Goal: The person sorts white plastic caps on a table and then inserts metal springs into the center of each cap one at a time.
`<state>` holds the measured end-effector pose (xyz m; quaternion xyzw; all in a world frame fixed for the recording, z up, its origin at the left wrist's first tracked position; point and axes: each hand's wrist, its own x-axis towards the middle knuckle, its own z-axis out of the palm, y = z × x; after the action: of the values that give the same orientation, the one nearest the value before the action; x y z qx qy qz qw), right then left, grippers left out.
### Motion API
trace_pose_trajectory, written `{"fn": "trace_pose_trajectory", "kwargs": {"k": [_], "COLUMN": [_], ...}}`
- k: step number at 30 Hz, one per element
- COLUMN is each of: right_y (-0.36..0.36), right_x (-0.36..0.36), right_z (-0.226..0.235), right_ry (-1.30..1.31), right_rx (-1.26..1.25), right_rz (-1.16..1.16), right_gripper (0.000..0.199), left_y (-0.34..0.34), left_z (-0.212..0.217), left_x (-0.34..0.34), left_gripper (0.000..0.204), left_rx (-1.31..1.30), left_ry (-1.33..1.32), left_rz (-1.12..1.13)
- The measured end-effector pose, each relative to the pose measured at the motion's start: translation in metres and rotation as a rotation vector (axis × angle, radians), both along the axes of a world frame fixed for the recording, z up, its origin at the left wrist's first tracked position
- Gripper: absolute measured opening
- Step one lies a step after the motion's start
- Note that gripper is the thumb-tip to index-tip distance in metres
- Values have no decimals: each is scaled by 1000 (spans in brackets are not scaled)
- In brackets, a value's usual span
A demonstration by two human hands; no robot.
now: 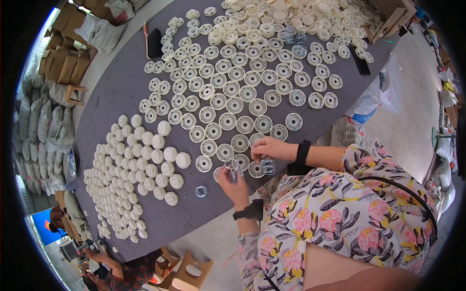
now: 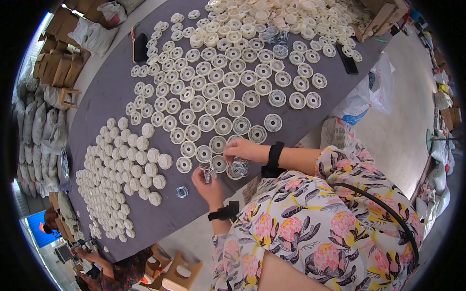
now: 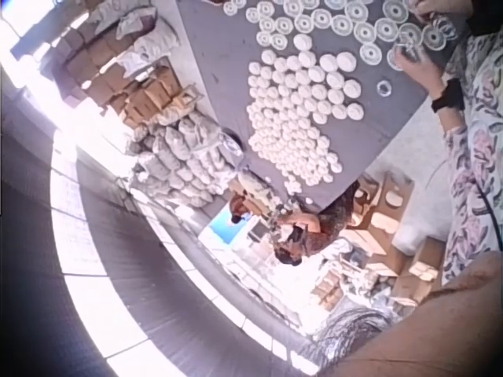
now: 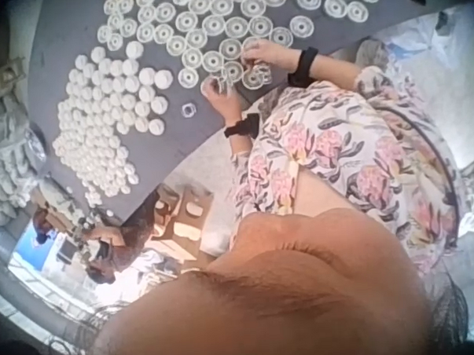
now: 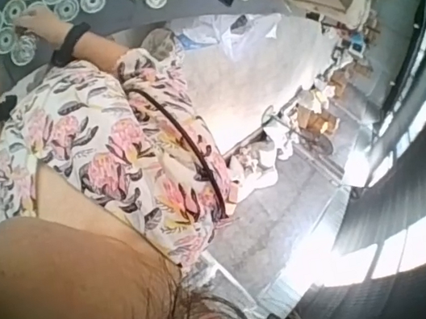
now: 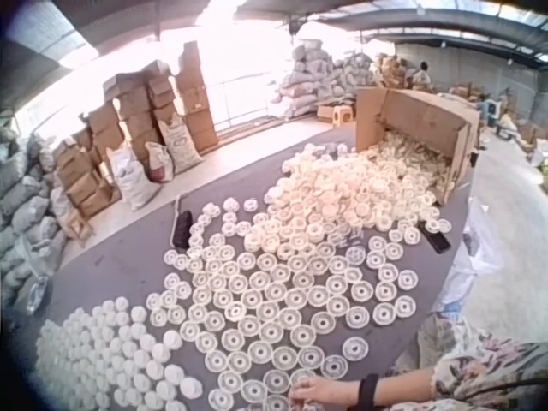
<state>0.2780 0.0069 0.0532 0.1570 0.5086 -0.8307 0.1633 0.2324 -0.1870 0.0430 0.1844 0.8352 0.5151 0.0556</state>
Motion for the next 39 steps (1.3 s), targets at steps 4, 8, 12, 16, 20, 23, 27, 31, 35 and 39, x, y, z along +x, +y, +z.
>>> {"fn": "trace_pose_trajectory", "kwargs": {"k": [4, 8, 12, 16, 20, 23, 27, 31, 35, 39], "right_y": [-2, -13, -11, -13, -14, -14, -15, -16, -15, -13], "right_x": [-2, 1, 0, -2, 0, 2, 7, 11, 14, 15], "right_z": [11, 13, 22, 13, 14, 15, 9, 9, 7, 7], "right_ry": [-166, -171, -126, -141, -98, -102, -84, -101, -59, -73], "right_rx": [112, -18, -57, -86, -23, 6, 22, -18, 32, -30], "right_rz": [110, 63, 58, 26, -1, 0, -8, -68, -16, -36], "right_gripper": [35, 46, 50, 46, 38, 34, 30, 25, 21, 23], "left_y": [10, 14, 14, 12, 14, 11, 13, 10, 9, 9], "left_z": [20, 18, 22, 22, 25, 20, 22, 22, 19, 20], "left_x": [-11, -8, -5, -4, -4, -1, 3, 7, 9, 13], "left_gripper": [37, 36, 36, 38, 39, 39, 39, 40, 41, 40], "left_rx": [123, 59, -43, -99, -111, -101, -117, -121, -92, -70], "left_ry": [-132, -68, -9, 50, 109, 104, 139, 152, 115, 76], "left_rz": [31, 80, 62, 32, 11, 24, 22, 17, 35, 37]}}
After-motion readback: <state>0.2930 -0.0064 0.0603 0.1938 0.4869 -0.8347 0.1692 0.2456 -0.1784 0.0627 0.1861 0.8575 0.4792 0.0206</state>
